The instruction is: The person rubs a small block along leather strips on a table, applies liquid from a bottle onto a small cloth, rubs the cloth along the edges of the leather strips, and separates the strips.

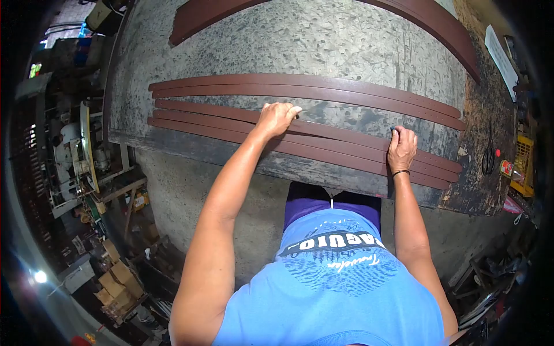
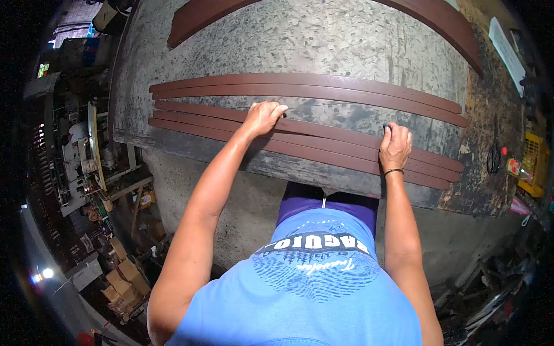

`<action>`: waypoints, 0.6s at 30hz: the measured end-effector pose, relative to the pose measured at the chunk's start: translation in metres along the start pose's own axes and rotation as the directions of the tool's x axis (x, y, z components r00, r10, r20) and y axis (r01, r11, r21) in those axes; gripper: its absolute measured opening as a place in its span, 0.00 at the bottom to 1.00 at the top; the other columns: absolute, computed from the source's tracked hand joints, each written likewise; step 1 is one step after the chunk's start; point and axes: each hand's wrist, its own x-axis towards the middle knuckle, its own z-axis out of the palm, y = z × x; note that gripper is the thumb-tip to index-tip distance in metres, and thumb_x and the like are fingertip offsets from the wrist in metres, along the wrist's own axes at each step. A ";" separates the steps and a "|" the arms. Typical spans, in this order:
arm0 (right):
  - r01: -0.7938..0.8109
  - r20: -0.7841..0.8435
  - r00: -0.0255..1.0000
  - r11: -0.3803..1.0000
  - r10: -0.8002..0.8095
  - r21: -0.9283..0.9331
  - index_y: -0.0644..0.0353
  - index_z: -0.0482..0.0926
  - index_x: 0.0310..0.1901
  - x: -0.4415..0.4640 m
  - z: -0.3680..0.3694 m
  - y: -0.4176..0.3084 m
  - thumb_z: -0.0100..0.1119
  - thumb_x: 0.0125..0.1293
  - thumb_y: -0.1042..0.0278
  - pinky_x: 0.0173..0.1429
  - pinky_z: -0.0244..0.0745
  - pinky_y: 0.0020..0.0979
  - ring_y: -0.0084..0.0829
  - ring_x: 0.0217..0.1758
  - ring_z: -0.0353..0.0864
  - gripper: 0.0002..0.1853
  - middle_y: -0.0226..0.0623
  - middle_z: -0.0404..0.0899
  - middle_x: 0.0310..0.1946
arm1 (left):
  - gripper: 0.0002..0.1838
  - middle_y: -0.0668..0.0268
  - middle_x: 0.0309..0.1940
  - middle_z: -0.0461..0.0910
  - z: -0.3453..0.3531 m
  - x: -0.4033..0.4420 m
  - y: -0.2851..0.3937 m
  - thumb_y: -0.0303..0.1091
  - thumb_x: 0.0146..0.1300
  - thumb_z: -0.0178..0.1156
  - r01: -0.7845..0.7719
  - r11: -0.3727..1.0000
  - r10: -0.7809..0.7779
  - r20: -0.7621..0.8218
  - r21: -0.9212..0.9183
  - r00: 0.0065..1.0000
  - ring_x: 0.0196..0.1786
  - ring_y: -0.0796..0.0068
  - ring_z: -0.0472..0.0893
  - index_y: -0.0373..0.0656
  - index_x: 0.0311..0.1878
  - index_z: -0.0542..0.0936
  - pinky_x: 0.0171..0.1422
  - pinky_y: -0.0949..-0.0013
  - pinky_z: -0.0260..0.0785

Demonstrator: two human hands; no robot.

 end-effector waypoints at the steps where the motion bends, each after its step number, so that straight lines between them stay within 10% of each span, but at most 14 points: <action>1: -0.001 -0.003 1.000 1.000 0.001 0.003 0.52 0.81 0.45 -0.001 0.000 0.000 0.60 0.69 0.65 0.54 0.72 0.44 0.45 0.48 0.76 0.06 0.38 0.78 0.42 | 0.24 0.56 0.32 0.85 -0.007 0.001 -0.001 0.53 0.73 0.53 0.059 0.987 -0.045 0.093 -0.152 0.995 0.45 0.52 0.82 0.41 0.34 0.85 0.52 0.53 0.70; 6: 0.000 0.003 1.000 1.000 0.000 -0.008 0.53 0.81 0.46 -0.001 0.000 0.000 0.59 0.70 0.65 0.54 0.72 0.44 0.45 0.48 0.76 0.06 0.39 0.77 0.42 | 0.21 0.58 0.39 0.86 -0.007 -0.001 -0.014 0.51 0.71 0.54 -0.012 0.981 0.036 0.124 -0.193 0.992 0.48 0.54 0.82 0.43 0.39 0.85 0.55 0.54 0.70; 12: -0.004 0.010 1.000 1.000 0.005 -0.017 0.52 0.81 0.46 -0.001 -0.001 -0.002 0.59 0.69 0.66 0.55 0.72 0.44 0.45 0.49 0.76 0.07 0.38 0.78 0.42 | 0.20 0.60 0.39 0.83 0.020 -0.013 0.008 0.52 0.71 0.55 -0.145 0.959 0.180 -0.129 0.242 0.975 0.46 0.55 0.77 0.44 0.33 0.81 0.55 0.50 0.61; 18: 0.000 0.006 1.000 1.000 0.000 -0.030 0.52 0.81 0.47 -0.001 0.001 0.000 0.60 0.69 0.66 0.54 0.72 0.44 0.45 0.49 0.76 0.07 0.39 0.78 0.42 | 0.19 0.58 0.36 0.82 0.017 0.001 0.012 0.49 0.70 0.58 0.036 0.995 -0.029 -0.082 0.090 0.996 0.48 0.55 0.79 0.43 0.30 0.82 0.57 0.50 0.63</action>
